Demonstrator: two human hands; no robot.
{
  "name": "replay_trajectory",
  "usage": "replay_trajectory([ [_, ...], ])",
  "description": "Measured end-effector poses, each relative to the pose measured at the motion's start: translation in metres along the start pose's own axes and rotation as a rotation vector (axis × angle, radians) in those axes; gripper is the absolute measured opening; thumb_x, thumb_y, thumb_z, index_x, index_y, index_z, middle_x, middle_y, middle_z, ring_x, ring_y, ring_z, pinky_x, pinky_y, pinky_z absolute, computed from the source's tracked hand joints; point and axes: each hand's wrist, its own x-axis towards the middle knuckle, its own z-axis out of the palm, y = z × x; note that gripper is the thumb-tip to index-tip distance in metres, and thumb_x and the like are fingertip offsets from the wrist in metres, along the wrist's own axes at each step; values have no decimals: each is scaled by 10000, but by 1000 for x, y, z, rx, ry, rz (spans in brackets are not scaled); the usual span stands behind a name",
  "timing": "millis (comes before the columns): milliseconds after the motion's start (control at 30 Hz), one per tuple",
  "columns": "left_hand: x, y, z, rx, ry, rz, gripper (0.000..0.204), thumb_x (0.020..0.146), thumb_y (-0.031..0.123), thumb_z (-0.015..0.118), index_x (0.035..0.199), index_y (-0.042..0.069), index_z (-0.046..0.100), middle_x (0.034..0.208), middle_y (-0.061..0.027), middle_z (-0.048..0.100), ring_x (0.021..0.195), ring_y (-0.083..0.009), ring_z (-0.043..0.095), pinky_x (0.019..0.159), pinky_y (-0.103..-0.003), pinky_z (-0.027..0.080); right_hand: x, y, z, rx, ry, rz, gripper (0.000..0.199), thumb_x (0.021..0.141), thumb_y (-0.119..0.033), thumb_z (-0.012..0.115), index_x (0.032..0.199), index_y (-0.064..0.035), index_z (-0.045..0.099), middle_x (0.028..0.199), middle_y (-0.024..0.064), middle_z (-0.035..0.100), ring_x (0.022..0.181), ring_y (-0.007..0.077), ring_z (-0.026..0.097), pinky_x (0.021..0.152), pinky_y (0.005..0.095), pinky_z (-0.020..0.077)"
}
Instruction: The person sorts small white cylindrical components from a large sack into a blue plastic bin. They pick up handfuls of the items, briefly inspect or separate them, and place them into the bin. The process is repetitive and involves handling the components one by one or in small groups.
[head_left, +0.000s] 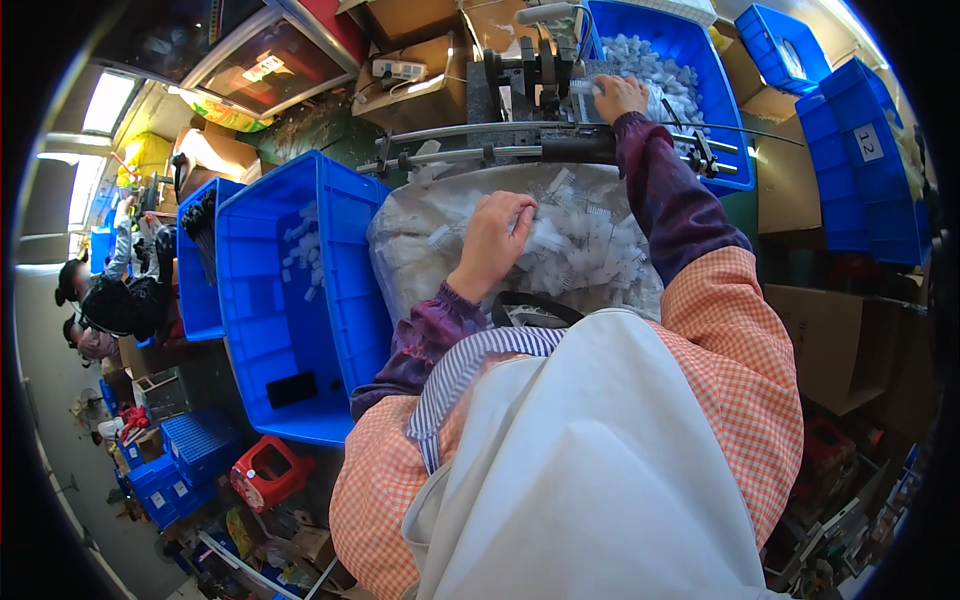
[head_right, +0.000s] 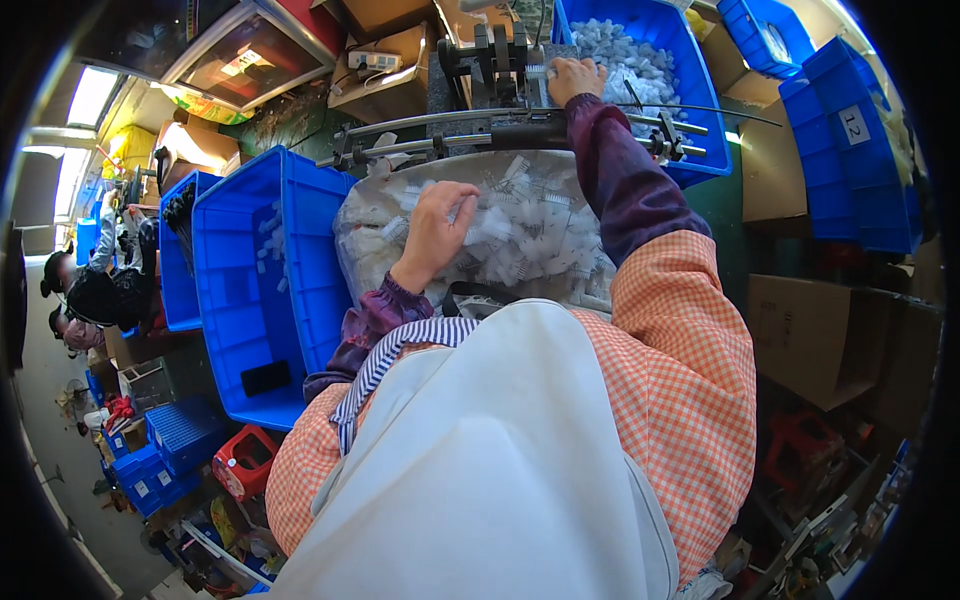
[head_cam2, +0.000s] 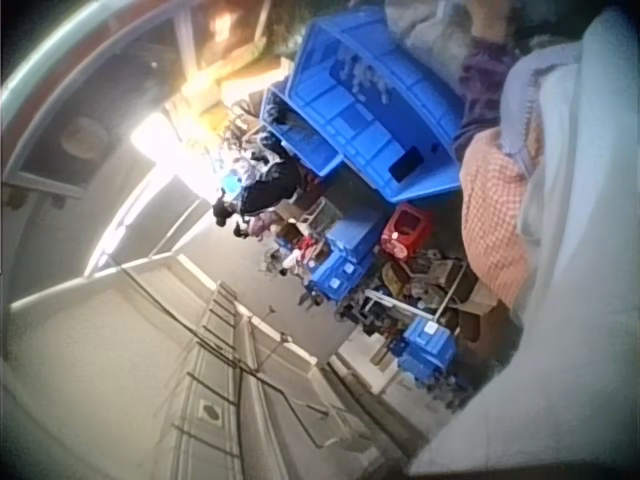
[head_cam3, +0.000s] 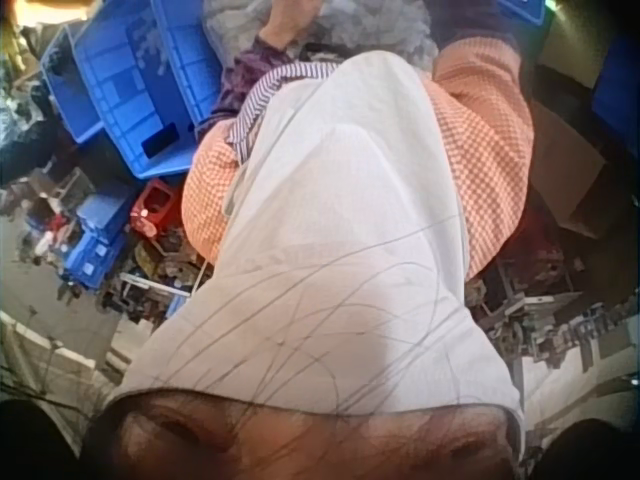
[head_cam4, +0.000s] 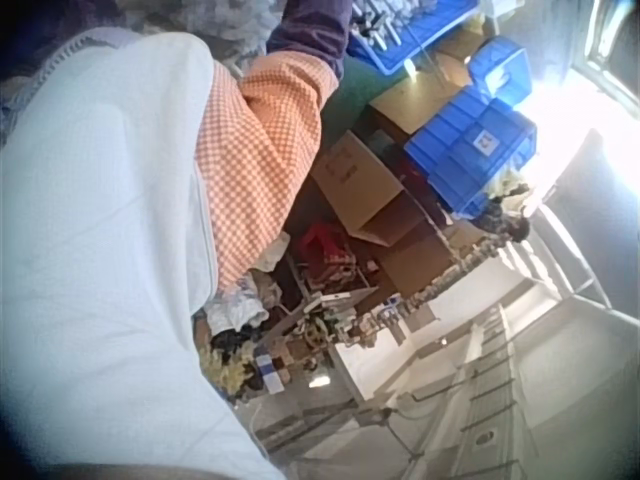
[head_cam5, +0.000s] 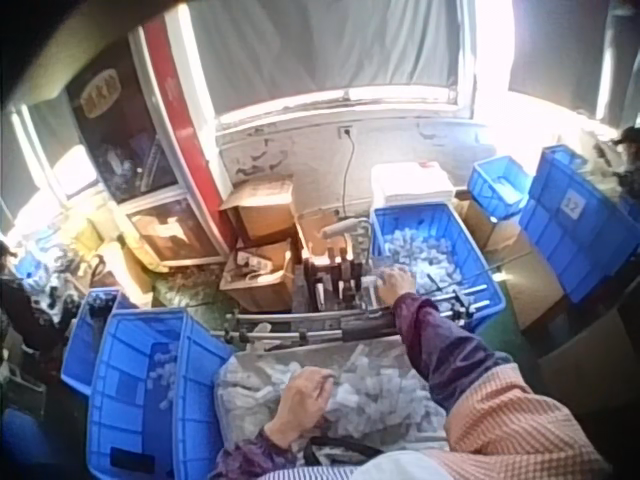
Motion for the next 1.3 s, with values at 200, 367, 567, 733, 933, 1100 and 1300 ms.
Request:
replay_trajectory([
  [200, 6, 1, -2, -63, 104, -22, 115, 800, 96, 551, 893, 47, 598, 878, -104, 594, 841, -278, 544, 749, -339, 414, -22, -1, -14, -22, 41, -24, 348, 783, -416, 535, 1011, -178, 645, 1137, 59, 540, 1135, 262, 390, 931, 441, 252],
  [367, 6, 4, -5, -76, 111, -95, 117, 786, 81, 545, 894, 47, 576, 878, -107, 577, 849, -283, 536, 747, -350, 417, -24, -23, -6, -42, 64, -49, 345, 788, -399, 521, 990, -150, 647, 1088, 72, 553, 1091, 281, 410, 919, 438, 260],
  [567, 11, 0, -3, -68, 228, 58, 92, 826, 87, 546, 895, 36, 579, 856, -84, 561, 799, -216, 536, 683, -290, 419, -25, -63, 9, -45, 94, -119, 286, 796, -297, 494, 976, -122, 630, 1072, 88, 556, 1094, 286, 408, 911, 460, 248],
  [733, 14, 8, -12, -199, 200, -157, 80, 828, 86, 549, 889, 39, 571, 844, -103, 556, 845, -265, 527, 751, -330, 413, -26, -55, 8, -67, 123, -124, 273, 809, -272, 480, 1003, -142, 621, 1066, 79, 562, 1090, 269, 424, 924, 471, 233],
  [933, 18, 2, -20, -112, 298, -100, 99, 851, 108, 556, 921, 43, 582, 836, -72, 569, 773, -192, 525, 677, -291, 419, -19, -13, -3, -28, 21, -58, 265, 820, -272, 474, 1000, -140, 617, 1075, 79, 559, 1103, 247, 478, 966, 490, 222],
  [1100, 28, 7, -12, -479, 272, -189, 106, 859, 115, 577, 920, 29, 582, 818, -25, 584, 701, -84, 519, 631, -218, 422, 0, 16, -17, -143, -71, -124, 232, 788, -167, 456, 955, -118, 609, 1035, 137, 599, 962, 301, 588, 870, 442, 365],
  [1300, 36, 19, -9, -629, 131, -179, 95, 861, 79, 578, 915, 1, 582, 907, -42, 629, 737, -58, 559, 659, -195, 462, 8, 67, -58, -204, 132, 225, 192, 796, -213, 484, 907, -119, 609, 1006, 147, 611, 890, 301, 620, 763, 451, 450],
])
